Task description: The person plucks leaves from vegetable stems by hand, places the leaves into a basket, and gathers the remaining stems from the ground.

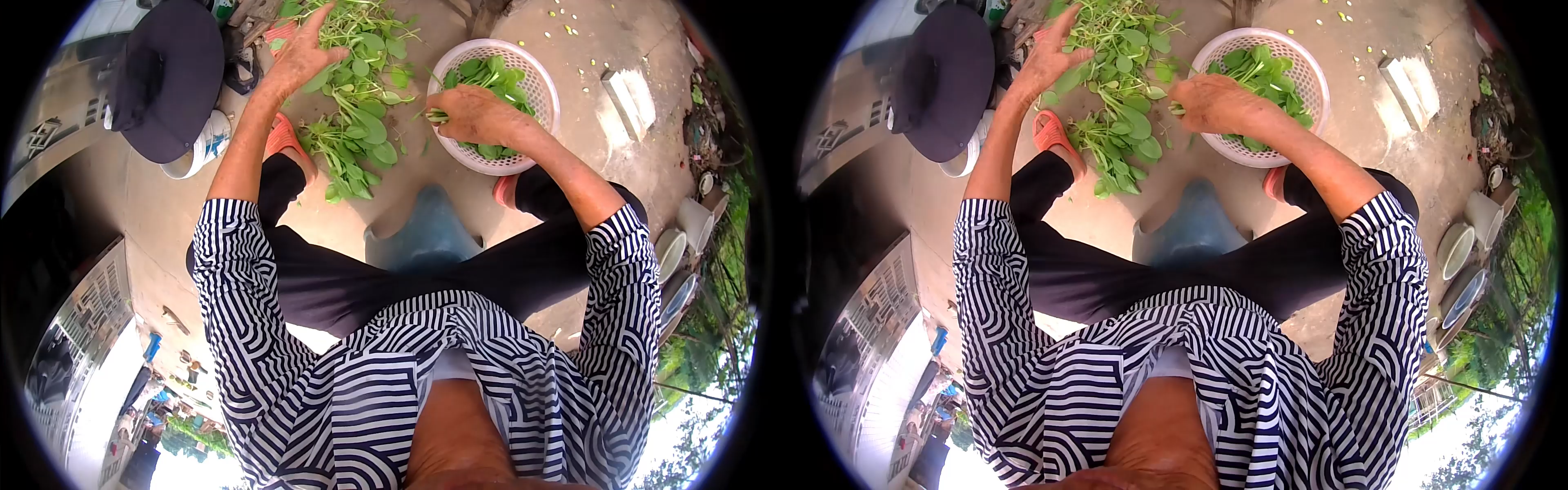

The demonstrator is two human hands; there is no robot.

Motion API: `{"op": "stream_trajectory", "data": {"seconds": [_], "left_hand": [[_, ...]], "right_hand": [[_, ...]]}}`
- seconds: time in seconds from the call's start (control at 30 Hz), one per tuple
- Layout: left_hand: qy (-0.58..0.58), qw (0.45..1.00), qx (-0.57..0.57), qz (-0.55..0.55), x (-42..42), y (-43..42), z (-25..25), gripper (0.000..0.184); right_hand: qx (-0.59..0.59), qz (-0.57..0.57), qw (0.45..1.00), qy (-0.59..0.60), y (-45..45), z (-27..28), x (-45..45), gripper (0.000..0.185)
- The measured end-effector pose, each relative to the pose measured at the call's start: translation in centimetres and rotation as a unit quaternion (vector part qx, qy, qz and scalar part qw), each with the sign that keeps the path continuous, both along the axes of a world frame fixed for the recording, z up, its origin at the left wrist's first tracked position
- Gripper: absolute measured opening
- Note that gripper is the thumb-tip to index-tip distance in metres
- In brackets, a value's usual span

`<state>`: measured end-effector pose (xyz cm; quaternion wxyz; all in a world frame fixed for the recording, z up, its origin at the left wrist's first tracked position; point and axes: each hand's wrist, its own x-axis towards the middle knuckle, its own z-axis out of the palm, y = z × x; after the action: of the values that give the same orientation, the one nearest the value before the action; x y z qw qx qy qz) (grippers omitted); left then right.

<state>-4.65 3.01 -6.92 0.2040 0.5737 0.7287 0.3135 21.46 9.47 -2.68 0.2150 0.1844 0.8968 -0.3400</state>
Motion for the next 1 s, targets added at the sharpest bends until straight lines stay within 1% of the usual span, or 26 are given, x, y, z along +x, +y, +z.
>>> {"op": "stream_trajectory", "data": {"seconds": [0.03,0.07,0.13,0.17,0.2,0.23,0.27,0.3,0.33,0.37,0.43,0.47,0.53,0.57,0.6,0.63,0.67,0.7,0.77,0.8,0.87,0.9,0.93,0.97,1.0], "left_hand": [[0.125,0.991,0.049,-0.010,-1.3,0.4,-1.2,0.019],[0.253,0.962,0.100,-0.001,-2.6,0.8,-2.3,0.019],[0.292,0.956,0.018,0.032,-3.5,0.6,-4.1,0.018],[0.182,0.976,-0.112,0.035,-3.0,0.1,-5.8,0.017],[0.066,0.968,-0.239,0.036,-2.2,-0.6,-8.0,0.015],[0.116,0.948,-0.296,-0.022,-1.7,-1.8,-10.6,0.016],[0.165,0.919,-0.349,-0.079,-1.2,-2.9,-12.9,0.018],[0.198,0.923,-0.306,-0.120,-0.7,-4.5,-14.8,0.021],[0.230,0.923,-0.262,-0.163,0.0,-6.0,-16.0,0.024],[0.227,0.924,-0.259,-0.165,0.5,-6.6,-16.7,0.024],[0.341,0.903,-0.230,-0.123,1.4,-7.3,-17.9,0.026],[0.341,0.910,-0.208,-0.114,1.4,-7.4,-18.3,0.018],[0.342,0.908,-0.201,-0.140,0.7,-6.9,-19.0,0.017],[0.344,0.904,-0.195,-0.162,0.3,-6.7,-19.2,0.015],[0.343,0.905,-0.194,-0.161,-0.1,-6.2,-19.2,0.015],[0.269,0.924,-0.216,-0.167,-0.7,-5.7,-18.8,0.013],[0.194,0.936,-0.236,-0.171,-1.4,-5.4,-18.4,0.012],[0.200,0.936,-0.236,-0.170,-1.8,-4.8,-16.9,0.012],[0.066,0.918,-0.345,-0.184,-2.5,-3.4,-12.6,0.011],[0.073,0.918,-0.344,-0.182,-2.9,-3.4,-11.3,0.011],[-0.084,0.914,-0.367,-0.154,-3.5,-3.3,-8.5,0.014],[-0.077,0.915,-0.365,-0.154,-3.5,-3.2,-6.7,0.014],[-0.132,0.909,-0.372,-0.135,-3.5,-3.3,-4.9,0.015],[-0.187,0.900,-0.376,-0.115,-3.4,-3.5,-3.5,0.017],[-0.170,0.912,-0.346,-0.143,-3.3,-3.7,-2.4,0.018]], "right_hand": [[-0.003,0.001,1.000,-0.001,0.0,0.0,-0.1,0.034],[0.000,-0.018,1.000,-0.002,-0.1,0.2,-0.2,0.033],[0.005,-0.038,0.999,-0.007,-0.2,0.7,-0.5,0.032],[0.012,-0.052,0.998,-0.013,-0.3,1.2,-0.6,0.030],[0.021,-0.065,0.997,-0.021,-0.3,1.4,-0.6,0.028],[0.021,-0.065,0.997,-0.026,-0.4,1.2,-0.6,0.028],[0.016,-0.081,0.997,0.003,-0.5,0.9,-0.5,0.026],[0.011,-0.098,0.995,0.031,-0.5,0.7,-0.5,0.023],[0.013,-0.100,0.995,0.026,-0.5,0.7,-0.5,0.023],[0.008,-0.110,0.993,0.033,-0.6,0.8,-0.5,0.022],[0.006,-0.124,0.992,0.037,-0.7,0.8,-0.3,0.020],[0.004,-0.129,0.991,0.042,-0.7,0.8,-0.2,0.019],[0.003,-0.136,0.990,0.047,-0.6,0.8,-0.4,0.018],[-0.002,-0.134,0.991,0.032,-0.4,1.0,-0.5,0.018],[-0.006,-0.131,0.991,0.018,-0.3,1.2,-0.5,0.017],[-0.007,-0.131,0.991,0.020,-0.4,1.3,-0.4,0.017],[-0.005,-0.133,0.990,0.049,-0.4,1.2,-0.3,0.018],[-0.002,-0.134,0.988,0.079,-0.2,1.2,-0.3,0.018],[0.010,-0.131,0.987,0.090,0.1,0.8,-0.3,0.019],[0.021,-0.129,0.987,0.092,0.2,0.5,-0.2,0.020],[0.017,-0.140,0.983,0.121,0.3,-0.1,-0.1,0.021],[0.011,-0.150,0.978,0.142,0.5,-0.1,-0.1,0.022],[0.012,-0.151,0.977,0.150,0.7,0.0,-0.2,0.022],[-0.015,-0.169,0.976,0.135,0.8,0.2,-0.4,0.022],[-0.042,-0.186,0.974,0.120,1.0,0.4,-0.6,0.022]]}}
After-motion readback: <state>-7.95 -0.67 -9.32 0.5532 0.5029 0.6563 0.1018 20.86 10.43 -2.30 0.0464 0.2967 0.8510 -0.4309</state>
